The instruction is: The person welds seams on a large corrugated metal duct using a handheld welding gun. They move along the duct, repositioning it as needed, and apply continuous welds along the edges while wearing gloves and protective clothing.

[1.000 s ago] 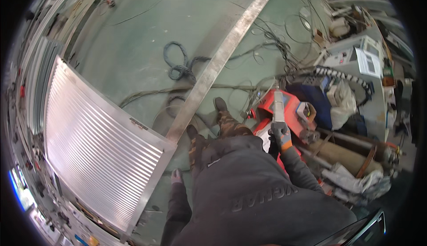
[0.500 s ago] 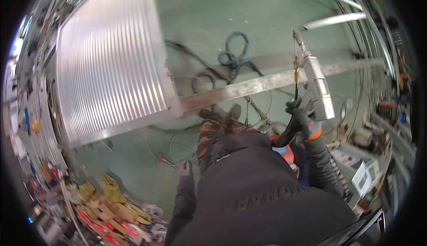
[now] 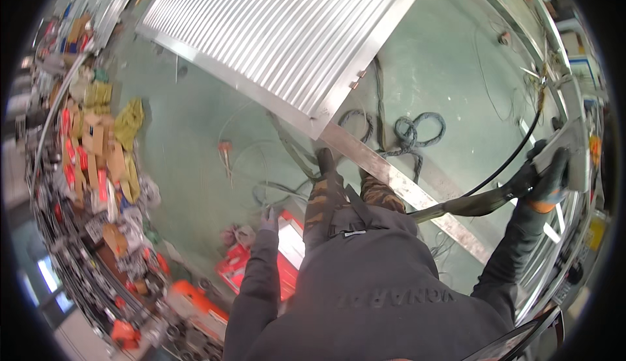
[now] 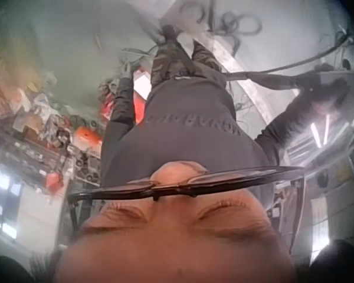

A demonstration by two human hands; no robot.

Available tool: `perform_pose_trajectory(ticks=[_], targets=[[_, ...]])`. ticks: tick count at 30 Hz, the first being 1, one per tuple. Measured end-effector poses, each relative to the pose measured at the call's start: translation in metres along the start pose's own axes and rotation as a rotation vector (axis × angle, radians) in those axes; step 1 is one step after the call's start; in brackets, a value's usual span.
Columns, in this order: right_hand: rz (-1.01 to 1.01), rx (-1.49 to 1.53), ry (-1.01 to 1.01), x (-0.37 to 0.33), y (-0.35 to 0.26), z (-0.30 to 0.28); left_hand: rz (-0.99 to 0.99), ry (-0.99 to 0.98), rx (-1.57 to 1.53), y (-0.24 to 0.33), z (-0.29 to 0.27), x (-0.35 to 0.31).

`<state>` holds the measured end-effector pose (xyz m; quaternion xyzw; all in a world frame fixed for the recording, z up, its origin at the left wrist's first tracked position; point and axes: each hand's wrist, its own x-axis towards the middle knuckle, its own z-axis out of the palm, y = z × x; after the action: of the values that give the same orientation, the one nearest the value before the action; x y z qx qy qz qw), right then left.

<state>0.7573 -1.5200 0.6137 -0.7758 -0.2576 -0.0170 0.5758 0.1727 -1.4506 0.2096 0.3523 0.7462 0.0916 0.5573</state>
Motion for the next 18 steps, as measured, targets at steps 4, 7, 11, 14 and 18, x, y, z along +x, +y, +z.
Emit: perform_pose_trajectory(ticks=[4, 7, 11, 14, 18], targets=[[0.046, 0.115, -0.015, 0.11, 0.037, -0.009, 0.012, 0.074, -0.03, -0.06, 0.018, -0.071], [0.02, 0.154, -0.051, 0.164, 0.056, 0.009, -0.11, 0.072, 0.055, -0.128, 0.041, -0.12], [-0.257, 0.002, -0.305, 0.224, 0.112, 0.0, -0.19, -0.019, -0.037, -0.118, 0.085, -0.151], [-0.523, -0.133, -0.446, 0.209, 0.115, 0.04, -0.079, -0.096, 0.009, -0.032, 0.116, -0.155], [-0.065, 0.152, -0.665, 0.158, 0.118, 0.119, 0.03, -0.028, 0.042, -0.004, 0.118, -0.102]])
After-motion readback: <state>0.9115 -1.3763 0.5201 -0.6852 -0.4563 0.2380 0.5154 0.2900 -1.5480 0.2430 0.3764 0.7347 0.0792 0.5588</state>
